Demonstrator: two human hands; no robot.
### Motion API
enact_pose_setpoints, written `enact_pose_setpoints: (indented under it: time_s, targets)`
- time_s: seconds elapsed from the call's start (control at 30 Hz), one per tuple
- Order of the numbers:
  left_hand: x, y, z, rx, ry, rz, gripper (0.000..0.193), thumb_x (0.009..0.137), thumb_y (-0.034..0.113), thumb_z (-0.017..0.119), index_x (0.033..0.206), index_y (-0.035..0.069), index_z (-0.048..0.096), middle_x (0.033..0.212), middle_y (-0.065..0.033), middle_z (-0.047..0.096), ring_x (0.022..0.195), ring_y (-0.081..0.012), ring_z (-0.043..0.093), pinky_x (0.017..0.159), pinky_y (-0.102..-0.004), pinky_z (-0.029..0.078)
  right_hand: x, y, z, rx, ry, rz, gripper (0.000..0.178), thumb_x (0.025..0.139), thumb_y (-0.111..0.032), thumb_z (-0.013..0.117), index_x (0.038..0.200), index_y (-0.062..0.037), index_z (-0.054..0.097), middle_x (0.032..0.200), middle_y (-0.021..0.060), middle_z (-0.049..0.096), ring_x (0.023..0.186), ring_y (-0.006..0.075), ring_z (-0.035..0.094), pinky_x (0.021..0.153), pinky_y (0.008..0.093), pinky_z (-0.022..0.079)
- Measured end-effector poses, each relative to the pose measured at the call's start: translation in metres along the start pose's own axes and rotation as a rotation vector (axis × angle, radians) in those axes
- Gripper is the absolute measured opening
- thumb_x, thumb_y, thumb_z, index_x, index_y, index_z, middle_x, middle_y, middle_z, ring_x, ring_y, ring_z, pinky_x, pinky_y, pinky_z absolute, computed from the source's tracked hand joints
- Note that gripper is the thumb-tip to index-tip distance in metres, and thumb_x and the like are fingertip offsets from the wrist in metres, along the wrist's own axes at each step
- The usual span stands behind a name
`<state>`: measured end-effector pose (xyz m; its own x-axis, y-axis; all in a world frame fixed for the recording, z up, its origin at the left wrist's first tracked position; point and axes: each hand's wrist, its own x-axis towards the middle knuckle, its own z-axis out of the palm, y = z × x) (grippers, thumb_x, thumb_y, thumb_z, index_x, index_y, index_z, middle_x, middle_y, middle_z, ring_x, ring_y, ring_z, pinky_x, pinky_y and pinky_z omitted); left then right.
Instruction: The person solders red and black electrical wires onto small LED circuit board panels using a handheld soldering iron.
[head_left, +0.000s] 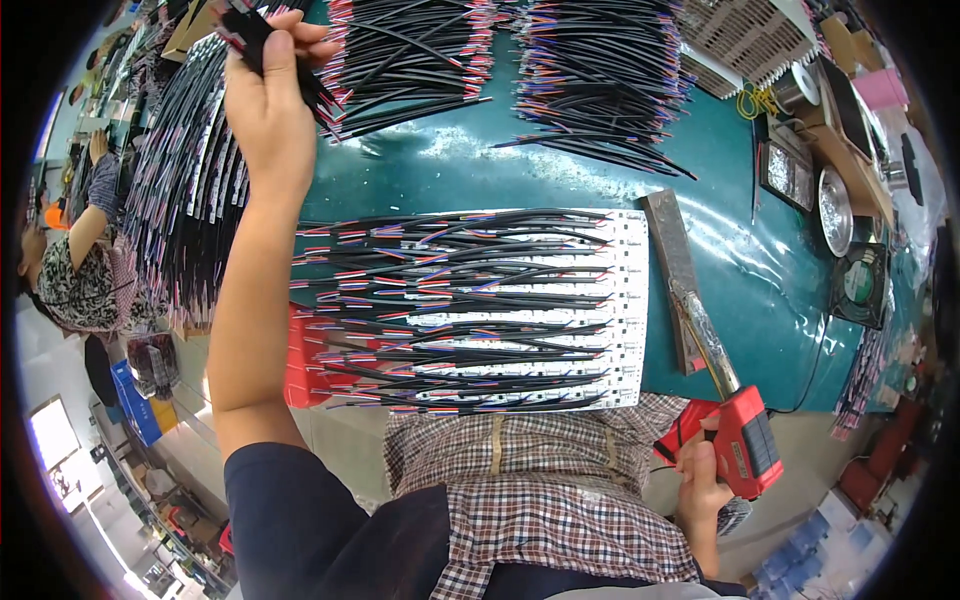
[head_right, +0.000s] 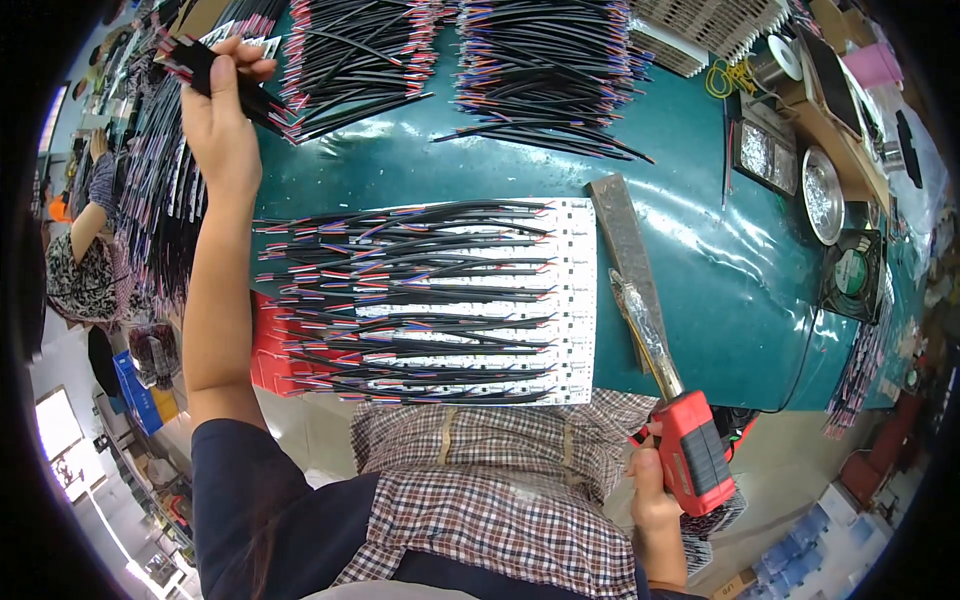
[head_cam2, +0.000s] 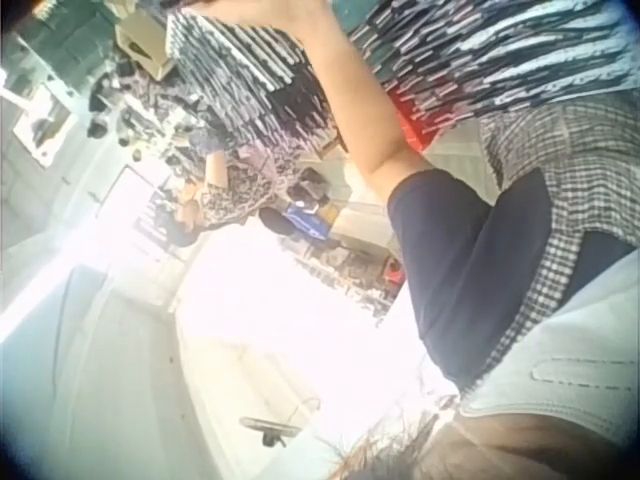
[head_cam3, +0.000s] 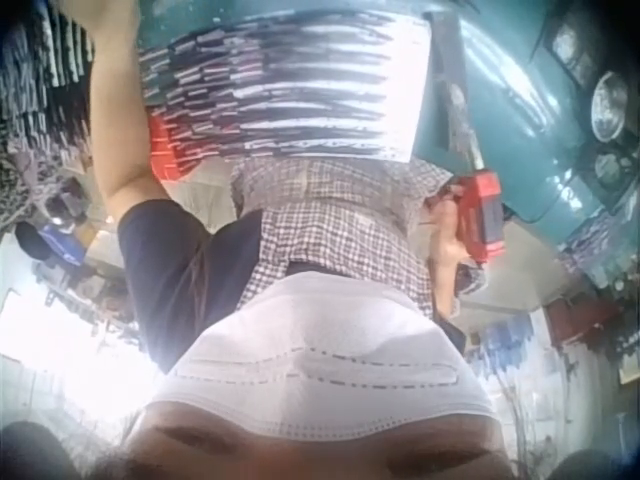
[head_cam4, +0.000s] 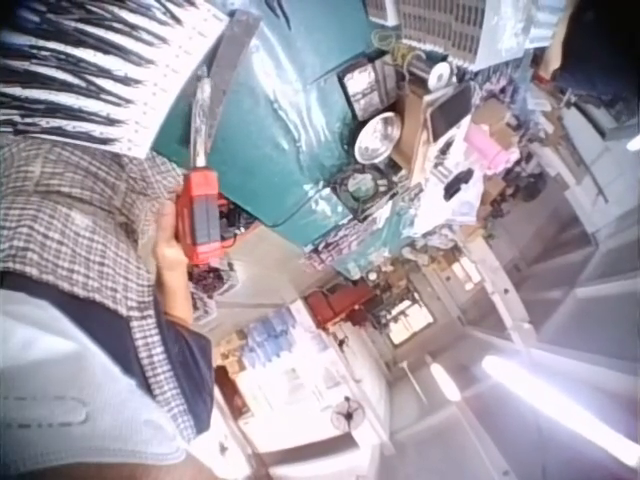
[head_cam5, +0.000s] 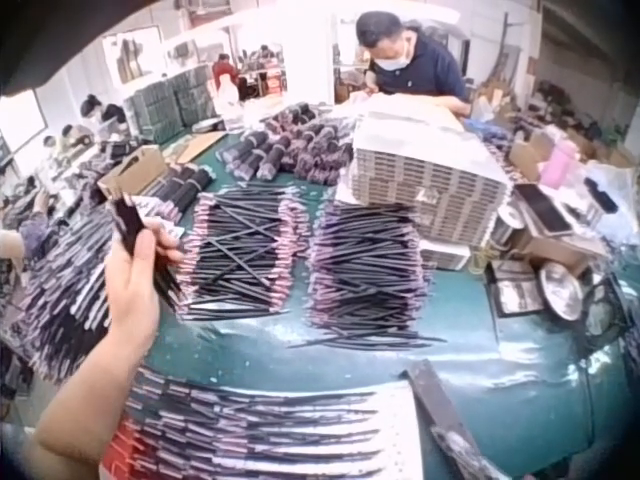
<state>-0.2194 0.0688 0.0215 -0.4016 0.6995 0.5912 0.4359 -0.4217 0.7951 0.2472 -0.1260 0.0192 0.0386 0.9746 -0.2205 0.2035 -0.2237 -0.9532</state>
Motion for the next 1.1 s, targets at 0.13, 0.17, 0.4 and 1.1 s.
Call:
enact_pose_setpoints:
  time_s: [0.13, 0.17, 0.4, 1.1]
  targets:
    - [-0.012, 0.002, 0.004, -0.113, 0.034, -0.132, 0.026, 0.104, 0.021, 0.053, 0.118, -0.001, 0.056, 0.098, -0.0095, 0.068, 0.087, -0.0166, 0.068, 0.081, -0.0277, 0.054, 0.009, -0.006, 0.006, -0.032, 0.026, -0.115, 0.026, 0.095, -0.012, 0.057, 0.114, 0.0048, 0.052, 0.063, 0.0005, 0.045, 0.045, 0.0064, 0.037, 0.044, 0.0236, 0.035]
    - [-0.017, 0.003, 0.007, -0.084, 0.043, -0.159, 0.027, 0.104, 0.021, 0.054, 0.118, -0.002, 0.056, 0.098, -0.0102, 0.069, 0.086, -0.017, 0.069, 0.081, -0.0278, 0.054, 0.011, -0.006, 0.006, -0.024, 0.019, -0.12, 0.026, 0.095, -0.012, 0.057, 0.114, 0.0048, 0.052, 0.063, 0.0005, 0.045, 0.045, 0.0064, 0.037, 0.044, 0.0236, 0.035]
    - [-0.023, -0.005, 0.022, -0.222, 0.035, -0.222, 0.026, 0.103, 0.022, 0.056, 0.112, -0.003, 0.061, 0.092, -0.008, 0.068, 0.079, -0.0132, 0.065, 0.075, -0.0255, 0.052, 0.02, -0.007, 0.0, 0.051, 0.056, -0.18, 0.028, 0.095, -0.013, 0.058, 0.115, 0.0047, 0.051, 0.063, 0.0004, 0.044, 0.045, 0.0053, 0.035, 0.044, 0.0233, 0.034]
    - [-0.079, 0.072, 0.128, 0.434, -0.981, 0.082, 0.022, 0.093, 0.017, 0.065, 0.103, -0.002, 0.061, 0.084, -0.015, 0.06, 0.068, -0.0238, 0.061, 0.065, -0.0345, 0.047, 0.059, -0.022, 0.013, -0.483, 0.144, -0.1, 0.048, 0.082, -0.004, 0.076, 0.125, 0.0007, 0.054, 0.09, 0.0044, 0.058, 0.065, 0.0092, 0.053, 0.059, 0.0235, 0.043]
